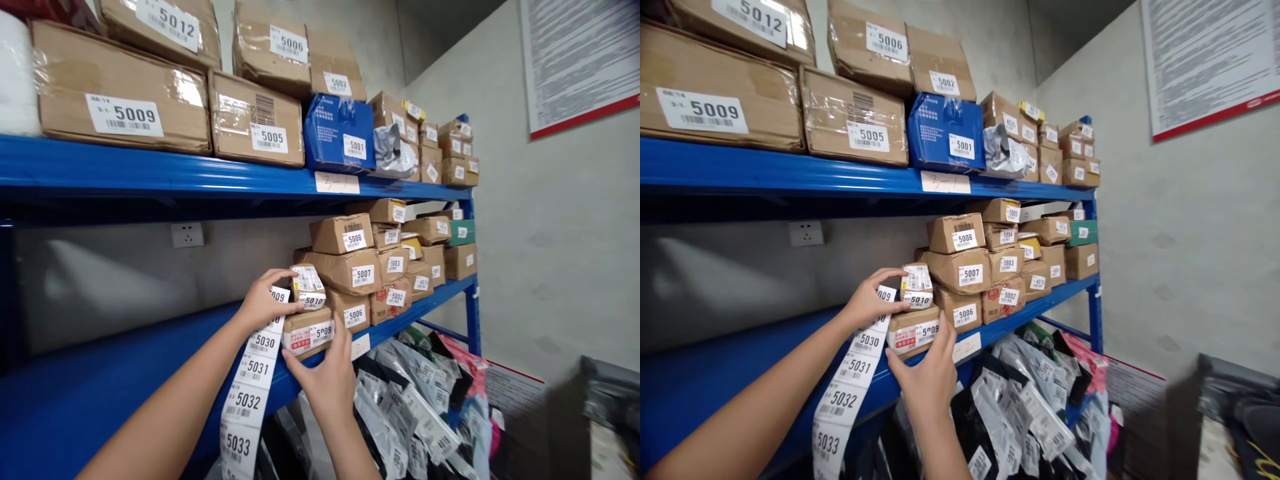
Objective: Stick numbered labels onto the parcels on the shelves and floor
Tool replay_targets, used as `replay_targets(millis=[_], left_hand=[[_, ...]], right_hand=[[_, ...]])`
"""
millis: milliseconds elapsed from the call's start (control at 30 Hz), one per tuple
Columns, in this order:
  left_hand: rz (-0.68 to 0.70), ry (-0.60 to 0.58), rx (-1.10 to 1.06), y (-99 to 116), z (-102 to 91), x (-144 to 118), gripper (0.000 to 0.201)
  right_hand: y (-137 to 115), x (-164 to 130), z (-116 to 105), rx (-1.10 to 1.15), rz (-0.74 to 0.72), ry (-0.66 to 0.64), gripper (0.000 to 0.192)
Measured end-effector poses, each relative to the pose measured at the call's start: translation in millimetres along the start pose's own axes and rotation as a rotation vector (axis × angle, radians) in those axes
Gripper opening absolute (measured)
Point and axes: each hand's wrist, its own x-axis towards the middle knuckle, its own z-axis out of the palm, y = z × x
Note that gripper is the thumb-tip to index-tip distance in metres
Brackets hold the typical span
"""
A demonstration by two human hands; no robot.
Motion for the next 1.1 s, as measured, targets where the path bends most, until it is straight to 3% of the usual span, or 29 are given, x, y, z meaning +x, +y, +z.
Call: replay_targets(millis=[100, 400, 1100], left_hand=[[0.051, -0.023, 0.003, -2, -5.5, 1, 0.055], [0.131, -0.258, -0.051, -4, -27.9, 3, 0.061], [0.145, -0.377, -0.051, 10, -36.2, 4, 0.063]], right_hand=[[1, 2, 4, -0.022, 0.002, 0.014, 0.088], [5, 0, 8, -0.001, -0.015, 0.07, 0.085], [10, -3, 11, 0.069, -0.023, 0.06, 0.081]])
